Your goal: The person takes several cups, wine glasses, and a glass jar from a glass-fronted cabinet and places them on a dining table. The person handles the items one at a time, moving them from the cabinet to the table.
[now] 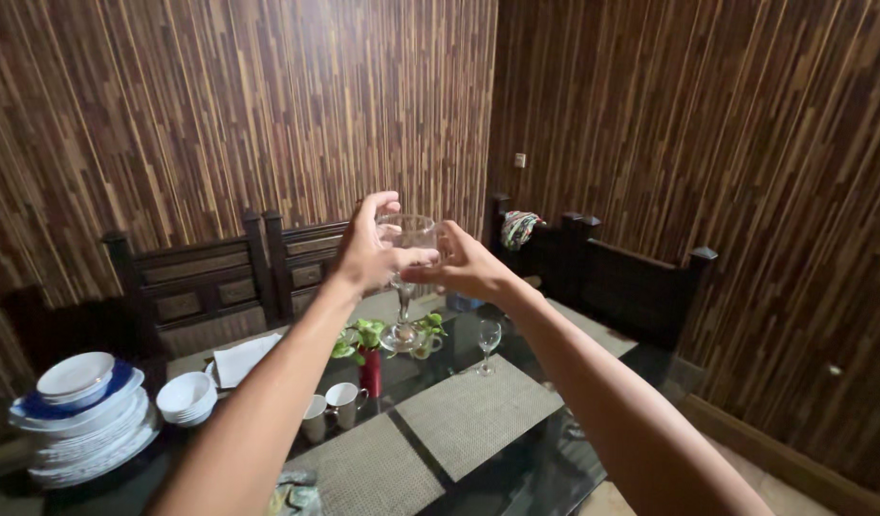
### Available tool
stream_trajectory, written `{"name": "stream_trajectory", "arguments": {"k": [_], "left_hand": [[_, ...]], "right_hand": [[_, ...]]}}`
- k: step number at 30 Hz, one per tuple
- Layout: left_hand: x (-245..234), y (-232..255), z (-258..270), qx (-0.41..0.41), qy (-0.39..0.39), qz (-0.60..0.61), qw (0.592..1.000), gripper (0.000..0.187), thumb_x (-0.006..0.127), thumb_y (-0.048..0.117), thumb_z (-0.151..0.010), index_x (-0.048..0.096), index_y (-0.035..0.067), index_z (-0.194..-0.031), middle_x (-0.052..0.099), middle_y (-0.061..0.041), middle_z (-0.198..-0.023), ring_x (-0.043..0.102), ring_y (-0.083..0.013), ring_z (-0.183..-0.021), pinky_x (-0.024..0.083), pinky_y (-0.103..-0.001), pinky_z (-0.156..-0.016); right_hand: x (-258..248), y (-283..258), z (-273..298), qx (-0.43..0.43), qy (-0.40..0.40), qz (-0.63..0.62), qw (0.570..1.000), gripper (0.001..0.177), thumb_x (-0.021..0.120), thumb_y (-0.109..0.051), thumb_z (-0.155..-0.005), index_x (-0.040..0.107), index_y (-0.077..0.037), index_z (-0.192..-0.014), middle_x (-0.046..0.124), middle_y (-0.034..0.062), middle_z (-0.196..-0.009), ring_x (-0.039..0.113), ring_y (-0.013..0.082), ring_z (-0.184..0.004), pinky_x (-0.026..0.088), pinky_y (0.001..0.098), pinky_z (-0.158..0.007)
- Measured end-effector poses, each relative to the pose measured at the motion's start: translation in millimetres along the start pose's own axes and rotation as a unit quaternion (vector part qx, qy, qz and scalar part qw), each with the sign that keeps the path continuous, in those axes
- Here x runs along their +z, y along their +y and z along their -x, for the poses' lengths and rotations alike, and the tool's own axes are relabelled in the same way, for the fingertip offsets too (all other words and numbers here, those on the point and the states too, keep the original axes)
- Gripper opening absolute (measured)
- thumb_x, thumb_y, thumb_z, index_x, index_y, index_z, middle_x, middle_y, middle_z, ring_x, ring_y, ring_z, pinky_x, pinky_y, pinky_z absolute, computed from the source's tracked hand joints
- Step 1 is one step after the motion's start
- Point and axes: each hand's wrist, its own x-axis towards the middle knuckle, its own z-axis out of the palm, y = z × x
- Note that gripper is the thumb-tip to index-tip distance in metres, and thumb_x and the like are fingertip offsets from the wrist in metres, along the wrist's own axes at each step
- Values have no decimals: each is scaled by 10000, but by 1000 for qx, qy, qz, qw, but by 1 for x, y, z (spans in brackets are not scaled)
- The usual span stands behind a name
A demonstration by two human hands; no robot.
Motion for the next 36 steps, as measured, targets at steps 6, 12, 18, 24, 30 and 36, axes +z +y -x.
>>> {"name": "stream_trajectory", "arguments": {"k": [6,12,18,24,30,36], "left_hand": [[37,-31,-12,-13,7,99,995,957,943,227,-643,443,-31,-1417,566,-218,-1358,630,-269,-1185,561,-409,-992],[51,-62,-12,-220,-7,81,972,679,774,477,-791,648,5,-1263,695,-137,-1200,696,-257,-1081,595,-428,-903],[85,-112,-32,-297,-77,159,938,600,705,469,-844,650,9,-1225,701,-153,-1185,699,-304,-1078,602,-452,-886],[126,-185,-65,-315,-94,146,933,584,689,398,-865,656,-16,-1275,725,-194,-1194,717,-341,-1140,634,-464,-880],[151,-295,-82,-328,-74,183,924,563,700,337,-856,666,-19,-1291,720,-205,-1222,696,-321,-1158,614,-448,-888],[165,-411,-81,-389,-62,209,895,553,711,309,-854,677,-5,-1308,739,-196,-1177,698,-313,-1125,589,-440,-864]], "right_hand": [[-20,40,11,83,48,-80,992,905,904,-234,-662,411,-38,-1395,618,173,-1245,720,238,-967,655,390,-719],[-46,99,11,89,49,-134,986,838,894,-175,-705,446,-36,-1399,569,170,-1349,720,278,-1077,662,374,-801],[-56,167,-1,116,73,-170,976,825,872,-131,-693,455,-55,-1402,598,159,-1338,706,263,-1076,654,395,-810],[-76,238,-11,126,84,-220,964,847,812,-40,-727,417,-54,-1477,609,180,-1346,703,278,-1107,634,401,-900],[-72,315,-47,234,84,-381,891,732,649,-118,-866,374,-137,-1545,569,129,-1372,600,288,-1228,517,476,-1028],[-39,400,-74,323,134,-406,844,576,562,-282,-967,445,-171,-1520,560,76,-1416,572,284,-1240,492,478,-1035]]}}
